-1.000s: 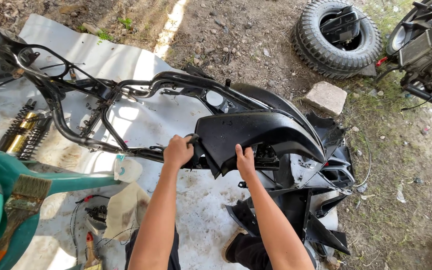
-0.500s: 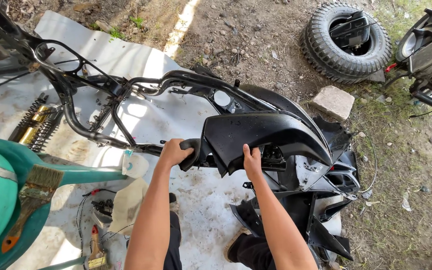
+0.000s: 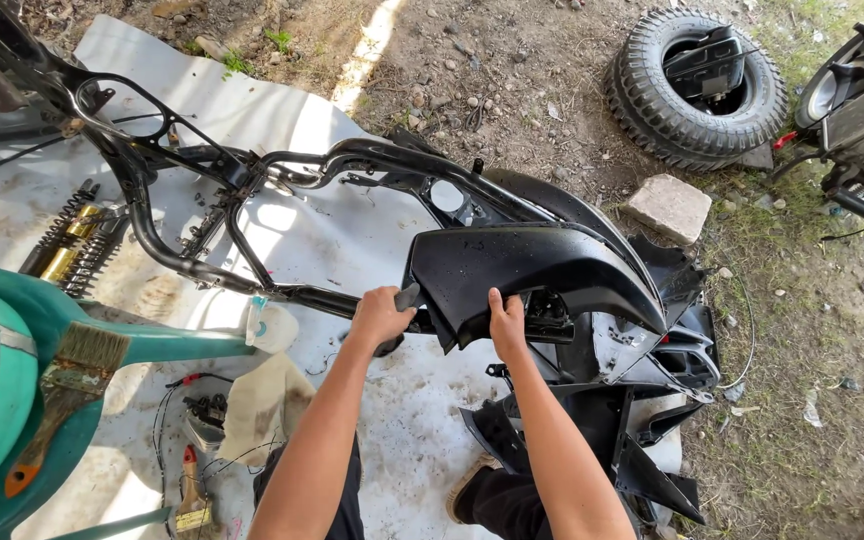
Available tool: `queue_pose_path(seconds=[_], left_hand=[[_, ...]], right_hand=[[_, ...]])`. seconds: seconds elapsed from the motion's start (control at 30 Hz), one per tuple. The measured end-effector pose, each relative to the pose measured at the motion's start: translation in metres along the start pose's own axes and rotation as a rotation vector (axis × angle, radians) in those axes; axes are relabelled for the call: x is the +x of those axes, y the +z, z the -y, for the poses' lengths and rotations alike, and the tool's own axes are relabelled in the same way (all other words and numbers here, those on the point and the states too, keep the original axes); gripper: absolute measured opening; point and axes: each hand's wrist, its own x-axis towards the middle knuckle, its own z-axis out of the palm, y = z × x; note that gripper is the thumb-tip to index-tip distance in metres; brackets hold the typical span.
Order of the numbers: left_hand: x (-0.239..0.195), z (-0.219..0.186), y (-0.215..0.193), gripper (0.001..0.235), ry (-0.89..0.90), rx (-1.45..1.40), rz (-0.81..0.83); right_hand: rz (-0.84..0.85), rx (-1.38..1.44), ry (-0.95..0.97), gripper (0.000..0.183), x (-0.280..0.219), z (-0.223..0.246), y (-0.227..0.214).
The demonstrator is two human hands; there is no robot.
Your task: The person cleans a black motorcycle fender by dipping a brush into a green bucket of water and scrubbing the surface. They then wipe the fender with a cloth to remove excess water and dirt.
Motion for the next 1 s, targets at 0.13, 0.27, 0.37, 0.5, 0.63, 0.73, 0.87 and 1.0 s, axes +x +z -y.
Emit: queue_pose_path(seconds=[0.13, 0.27, 0.37, 0.5, 0.63, 0.73, 0.87, 1.0], left_hand=[[0.027, 0.065, 0.054, 0.030, 0.258, -0.158, 0.021], [0.006, 0.031, 0.011, 0.028, 0.247, -0.272, 0.107], [-0.005, 0.016, -0.005, 0.028, 0.065, -0.290, 0.347], [-0.014, -0.011, -0.009, 0.027, 0.215, -0.057, 0.149], [-0.030, -0.052, 0.010, 0.030, 0.035, 0.039, 0.465], [-0.061, -0.068, 0.034, 0.028, 0.120, -0.017, 0.142], [-0.056, -0.074, 0.046, 0.024, 0.086, -0.053, 0.046], [-0.040, -0.062, 0.064, 0.026, 0.050, 0.004, -0.118]], right_hand=[[-0.008, 0.012, -0.019, 0.039, 0.000, 0.002, 0.001], [-0.021, -0.032, -0.014, 0.038, 0.004, -0.002, 0.001], [0.000, 0.028, -0.027, 0.038, 0.002, -0.010, -0.001], [0.003, -0.001, -0.018, 0.038, -0.003, 0.004, 0.001], [0.035, 0.074, -0.076, 0.038, -0.005, 0.016, 0.004], [-0.016, -0.046, 0.027, 0.037, 0.001, -0.015, -0.003], [0.004, 0.006, 0.031, 0.039, 0.005, -0.011, -0.002], [-0.005, 0.013, -0.072, 0.036, -0.002, 0.009, 0.003]])
